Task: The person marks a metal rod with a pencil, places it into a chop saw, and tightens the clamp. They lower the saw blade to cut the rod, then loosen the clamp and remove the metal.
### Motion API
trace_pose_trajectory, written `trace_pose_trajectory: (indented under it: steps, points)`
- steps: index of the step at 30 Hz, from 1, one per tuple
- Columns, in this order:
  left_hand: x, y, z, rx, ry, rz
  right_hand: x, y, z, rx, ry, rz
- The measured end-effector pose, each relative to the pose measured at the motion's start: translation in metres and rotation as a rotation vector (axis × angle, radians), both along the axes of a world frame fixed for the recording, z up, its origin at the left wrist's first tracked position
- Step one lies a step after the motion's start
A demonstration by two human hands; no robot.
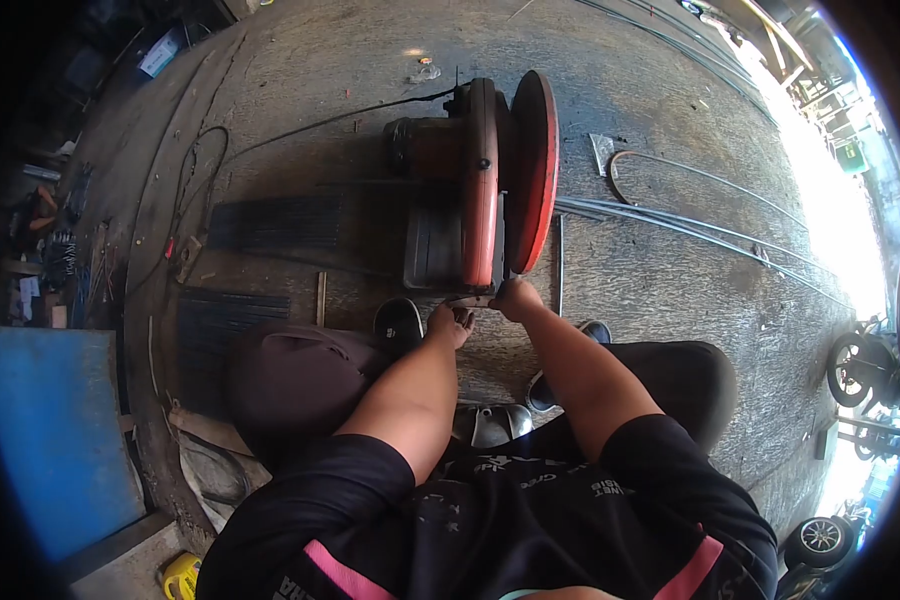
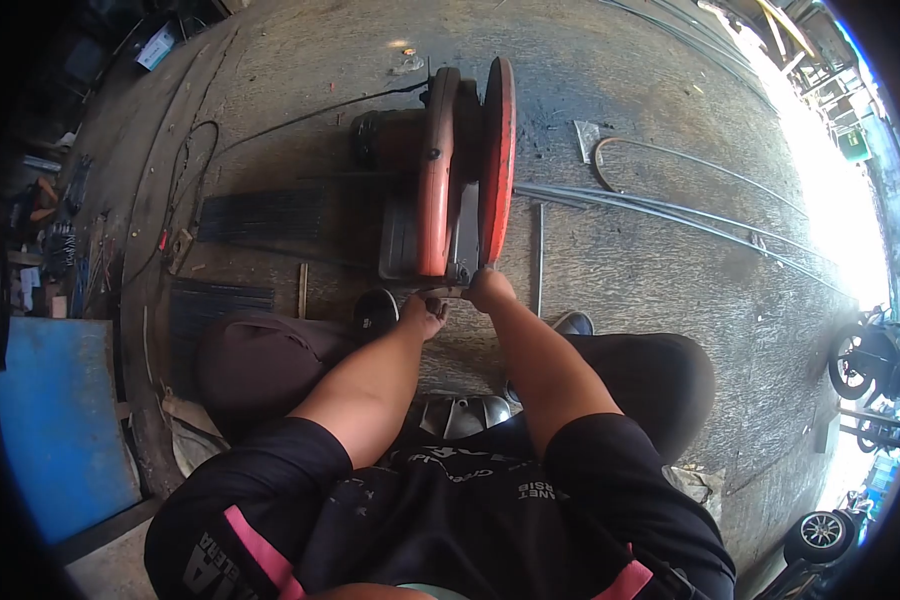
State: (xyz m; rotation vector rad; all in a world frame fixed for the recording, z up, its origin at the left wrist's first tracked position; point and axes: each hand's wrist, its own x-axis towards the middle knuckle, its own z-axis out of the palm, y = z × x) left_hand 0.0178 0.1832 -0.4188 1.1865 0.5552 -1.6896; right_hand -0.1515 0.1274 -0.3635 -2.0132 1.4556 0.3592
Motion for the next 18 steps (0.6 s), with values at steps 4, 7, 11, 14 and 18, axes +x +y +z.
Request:
trace_pose_trajectory:
  steps: [4, 7, 11, 14, 18]
  points:
    - [-0.011, -0.016, 0.043, 0.095, -0.419, -0.190, 0.022, 0.005, -0.004, 0.029, 0.032, 0.309]
    - [-0.003, -0.019, 0.036, -0.017, -0.958, -0.731, 0.026, 0.019, 0.002, 0.008, -0.205, 0.296]
    - [0.010, -0.007, 0.031, -0.232, -1.106, -1.023, 0.033, 0.013, 0.003, 0.115, -0.033, 0.035]
    - [0.018, -0.011, 0.055, -0.208, -1.018, -1.049, 0.039, 0.013, -0.021, 0.141, 0.018, -0.099]
    - [0.028, -0.021, 0.079, -0.318, -1.229, -1.304, 0.044, 0.022, 0.002, 0.169, -0.116, -0.592]
